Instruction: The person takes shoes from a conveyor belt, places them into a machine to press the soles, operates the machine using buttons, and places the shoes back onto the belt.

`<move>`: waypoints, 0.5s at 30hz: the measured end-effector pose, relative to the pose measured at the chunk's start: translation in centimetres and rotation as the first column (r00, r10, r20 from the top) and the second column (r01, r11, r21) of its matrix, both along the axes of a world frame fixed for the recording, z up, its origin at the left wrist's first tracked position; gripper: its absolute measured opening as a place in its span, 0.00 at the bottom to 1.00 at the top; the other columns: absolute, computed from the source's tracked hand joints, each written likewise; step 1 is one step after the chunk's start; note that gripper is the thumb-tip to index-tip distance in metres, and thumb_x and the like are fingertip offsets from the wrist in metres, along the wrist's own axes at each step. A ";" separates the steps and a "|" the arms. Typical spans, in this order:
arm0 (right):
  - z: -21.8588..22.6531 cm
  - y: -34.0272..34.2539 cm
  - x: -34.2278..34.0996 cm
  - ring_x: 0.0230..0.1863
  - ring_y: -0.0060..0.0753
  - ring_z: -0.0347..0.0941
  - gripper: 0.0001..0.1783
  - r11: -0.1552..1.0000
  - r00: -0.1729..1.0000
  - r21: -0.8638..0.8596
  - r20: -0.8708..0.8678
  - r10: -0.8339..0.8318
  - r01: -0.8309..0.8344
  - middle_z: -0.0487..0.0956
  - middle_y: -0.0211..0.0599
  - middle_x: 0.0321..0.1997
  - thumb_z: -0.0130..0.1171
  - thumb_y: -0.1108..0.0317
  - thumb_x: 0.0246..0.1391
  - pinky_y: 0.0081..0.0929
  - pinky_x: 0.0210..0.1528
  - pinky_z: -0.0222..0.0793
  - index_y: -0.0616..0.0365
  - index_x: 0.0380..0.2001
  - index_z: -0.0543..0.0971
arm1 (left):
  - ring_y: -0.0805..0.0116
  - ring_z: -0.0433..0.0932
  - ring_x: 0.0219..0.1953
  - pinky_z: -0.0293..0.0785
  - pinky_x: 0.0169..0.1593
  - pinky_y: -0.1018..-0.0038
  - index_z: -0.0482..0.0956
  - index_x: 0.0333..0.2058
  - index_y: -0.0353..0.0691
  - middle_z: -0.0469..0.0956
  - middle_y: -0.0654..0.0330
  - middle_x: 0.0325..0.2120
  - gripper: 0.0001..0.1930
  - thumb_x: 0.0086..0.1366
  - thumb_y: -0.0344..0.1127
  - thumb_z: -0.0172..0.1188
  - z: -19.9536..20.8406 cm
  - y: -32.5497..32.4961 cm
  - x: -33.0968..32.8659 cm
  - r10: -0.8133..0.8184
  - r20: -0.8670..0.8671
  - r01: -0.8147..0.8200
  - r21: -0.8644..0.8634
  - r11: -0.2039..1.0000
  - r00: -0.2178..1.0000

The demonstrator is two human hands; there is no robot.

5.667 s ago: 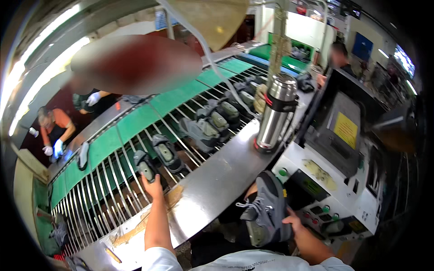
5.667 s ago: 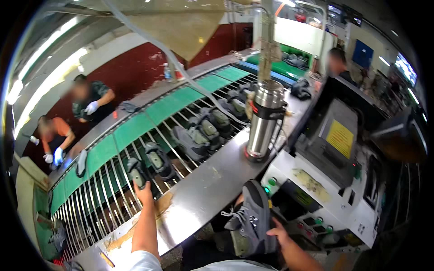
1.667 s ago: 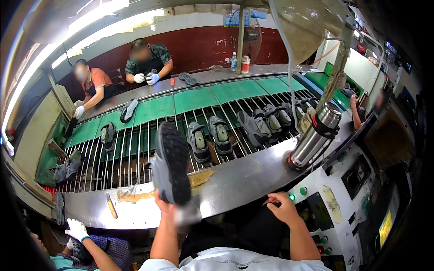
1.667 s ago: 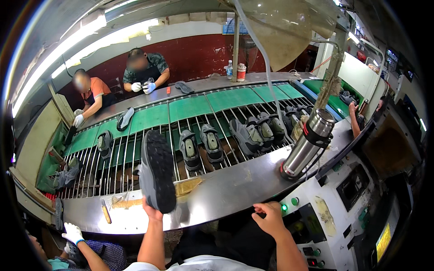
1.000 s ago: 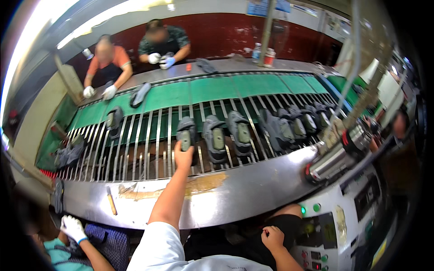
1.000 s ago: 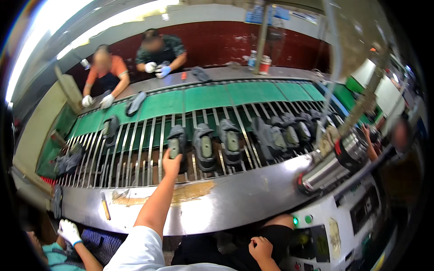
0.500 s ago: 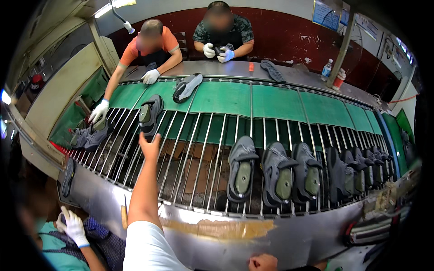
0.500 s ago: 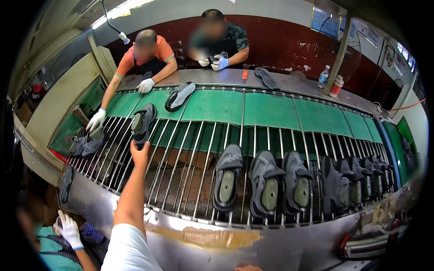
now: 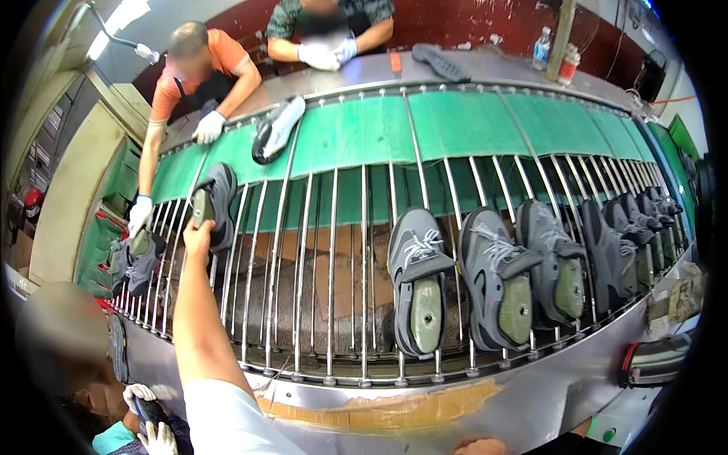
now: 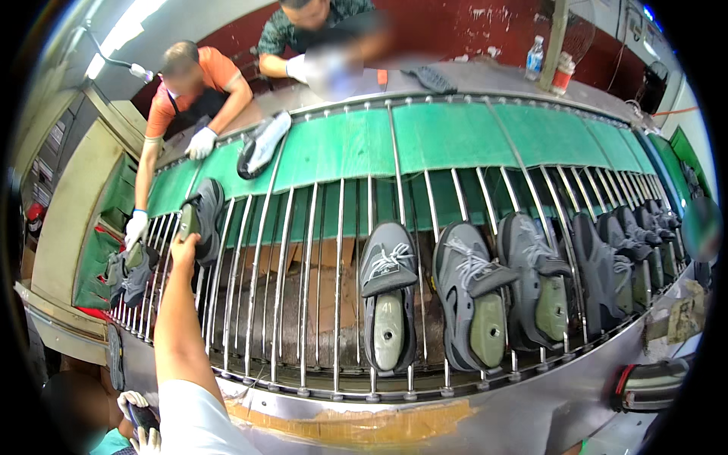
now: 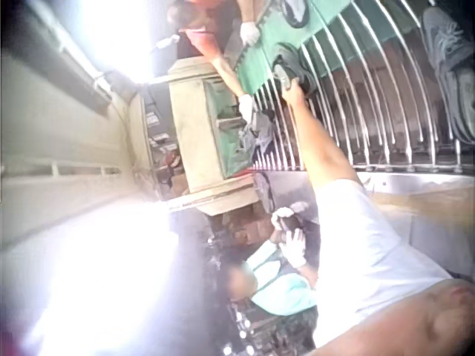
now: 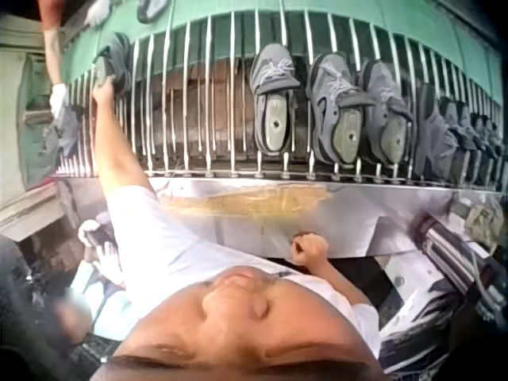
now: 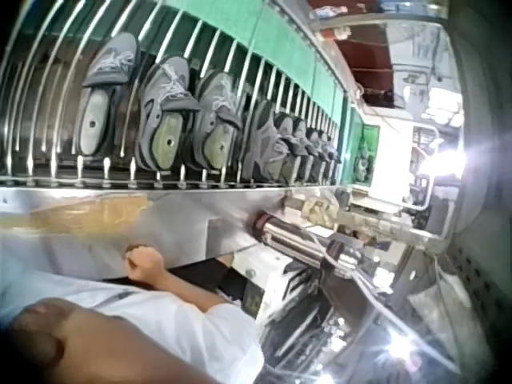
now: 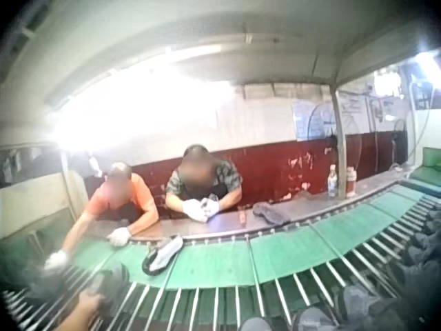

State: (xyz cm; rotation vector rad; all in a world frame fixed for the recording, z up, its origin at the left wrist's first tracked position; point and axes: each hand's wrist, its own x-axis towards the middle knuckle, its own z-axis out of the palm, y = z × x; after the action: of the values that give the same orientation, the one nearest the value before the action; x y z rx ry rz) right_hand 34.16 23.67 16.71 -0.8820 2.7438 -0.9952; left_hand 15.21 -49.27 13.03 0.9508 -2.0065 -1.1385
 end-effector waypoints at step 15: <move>-1.1 -0.8 1.9 0.18 0.42 0.66 0.03 0.999 0.997 0.037 -0.078 0.004 -0.001 0.68 0.34 0.14 0.60 0.69 0.38 0.37 0.22 0.64 0.49 0.17 0.75 | 0.50 0.66 0.58 0.63 0.60 0.64 0.58 0.61 0.34 0.64 0.41 0.56 0.54 0.36 0.48 0.75 1.3 5.3 2.7 0.206 0.216 -0.175 -0.153 0.973 0.954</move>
State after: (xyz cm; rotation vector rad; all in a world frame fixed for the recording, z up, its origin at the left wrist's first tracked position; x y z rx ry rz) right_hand 36.07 22.92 15.58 -0.9380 2.8151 -0.9258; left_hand 17.92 -43.94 14.31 1.2248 -2.0870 -0.8103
